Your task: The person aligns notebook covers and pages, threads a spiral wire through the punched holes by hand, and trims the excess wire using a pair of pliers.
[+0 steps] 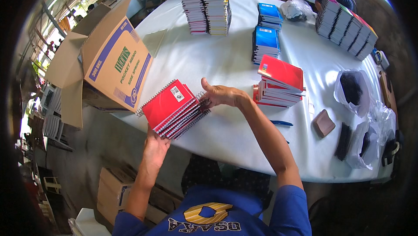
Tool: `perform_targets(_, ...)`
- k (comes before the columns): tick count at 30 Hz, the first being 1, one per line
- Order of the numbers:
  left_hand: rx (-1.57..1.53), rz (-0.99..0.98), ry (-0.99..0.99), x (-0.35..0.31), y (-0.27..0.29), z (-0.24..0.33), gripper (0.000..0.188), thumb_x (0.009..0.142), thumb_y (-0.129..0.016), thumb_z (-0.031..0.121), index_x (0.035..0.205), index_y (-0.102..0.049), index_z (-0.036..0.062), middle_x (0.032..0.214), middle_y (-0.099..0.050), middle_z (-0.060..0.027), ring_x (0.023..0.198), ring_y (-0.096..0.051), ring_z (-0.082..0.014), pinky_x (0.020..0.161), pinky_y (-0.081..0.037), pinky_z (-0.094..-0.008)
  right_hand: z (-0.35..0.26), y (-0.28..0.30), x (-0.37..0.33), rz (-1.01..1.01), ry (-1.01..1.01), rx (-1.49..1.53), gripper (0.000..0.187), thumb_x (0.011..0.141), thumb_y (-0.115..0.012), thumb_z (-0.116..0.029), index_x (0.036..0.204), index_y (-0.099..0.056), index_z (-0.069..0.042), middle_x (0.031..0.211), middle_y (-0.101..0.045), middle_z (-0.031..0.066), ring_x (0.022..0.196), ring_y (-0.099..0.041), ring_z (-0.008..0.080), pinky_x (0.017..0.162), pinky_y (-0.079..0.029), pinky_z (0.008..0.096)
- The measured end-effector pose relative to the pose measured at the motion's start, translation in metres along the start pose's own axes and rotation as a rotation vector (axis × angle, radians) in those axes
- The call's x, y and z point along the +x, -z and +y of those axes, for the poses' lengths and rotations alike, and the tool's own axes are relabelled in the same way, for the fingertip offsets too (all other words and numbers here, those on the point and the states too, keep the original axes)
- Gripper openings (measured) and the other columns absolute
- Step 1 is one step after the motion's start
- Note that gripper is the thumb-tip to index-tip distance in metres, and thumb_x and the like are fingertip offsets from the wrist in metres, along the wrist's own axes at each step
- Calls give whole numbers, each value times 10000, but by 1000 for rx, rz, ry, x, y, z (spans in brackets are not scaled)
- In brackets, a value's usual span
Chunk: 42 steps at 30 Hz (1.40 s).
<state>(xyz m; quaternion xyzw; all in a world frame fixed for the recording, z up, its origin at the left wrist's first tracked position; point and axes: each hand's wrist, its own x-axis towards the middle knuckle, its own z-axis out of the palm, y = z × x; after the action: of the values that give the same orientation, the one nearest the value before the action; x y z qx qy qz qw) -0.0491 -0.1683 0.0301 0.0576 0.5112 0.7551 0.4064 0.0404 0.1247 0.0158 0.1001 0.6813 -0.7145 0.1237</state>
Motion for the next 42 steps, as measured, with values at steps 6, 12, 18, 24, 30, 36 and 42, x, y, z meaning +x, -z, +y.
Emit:
perform_targets(6, 112, -48, -11, 9, -2, -11, 696, 998, -378, 572, 1490, -297, 86, 1452, -438, -70, 1330, -410, -207, 1121, -292, -390, -3, -12, -24, 41, -38, 8, 1120, 822, -180, -863, 1267, -555, 94, 1155, -649, 198, 1066, -642, 266, 1038, -435, 369)
perform_targets(12, 262, -147, 91, -7, 40, 22, 601, 999, -497, 450, 1408, -445, 12, 1409, -496, -95, 1303, -444, -203, 1102, -321, -383, 3, -21, -42, 315, 195, -104, 949, 945, -216, -722, 1242, -575, 105, 1165, -649, 212, 1033, -660, 273, 997, -466, 372)
perform_targets(18, 738, -230, -520, -36, -16, 145, 569, 1019, -470, 379, 1348, -490, -84, 1412, -493, -208, 1337, -446, -245, 1086, -350, -370, 34, -99, -86, 909, 759, -340, 86, 895, -654, -52, 890, -603, 17, 803, -638, 70, 741, -612, 164, 658, -507, 309)
perform_targets(24, 1213, -335, 66, 139, -61, 147, 816, 965, -307, 673, 1337, -535, -17, 1279, -601, -148, 1246, -520, -237, 1066, -360, -383, -14, -179, -43, 691, 850, -696, 180, 867, -694, -208, 859, -594, -59, 755, -585, 81, 696, -612, 274, 574, -491, 374)
perform_targets(30, 1066, -609, 470, 185, -67, 109, 822, 916, -304, 714, 1228, -586, 7, 1159, -653, -123, 1076, -625, -217, 922, -518, -394, -4, -166, -29, 786, 803, -810, 237, 879, -669, -259, 800, -557, -65, 753, -574, 70, 666, -610, 265, 558, -485, 387)
perform_targets(36, 1018, -612, 526, 173, -76, 104, 764, 949, -320, 658, 1183, -580, -21, 1157, -655, -147, 1039, -639, -215, 915, -536, -406, 24, -194, 2, 763, 850, -924, 140, 879, -620, -191, 884, -590, -54, 871, -602, 69, 832, -614, 233, 732, -473, 367)
perform_targets(42, 1126, -575, 470, 165, -92, 103, 766, 954, -342, 651, 1146, -593, -46, 1131, -660, -172, 990, -655, -215, 857, -556, -401, 18, -196, 1, 678, 726, -1046, 155, 833, -620, -168, 938, -605, -54, 934, -617, 78, 920, -621, 239, 802, -468, 369)
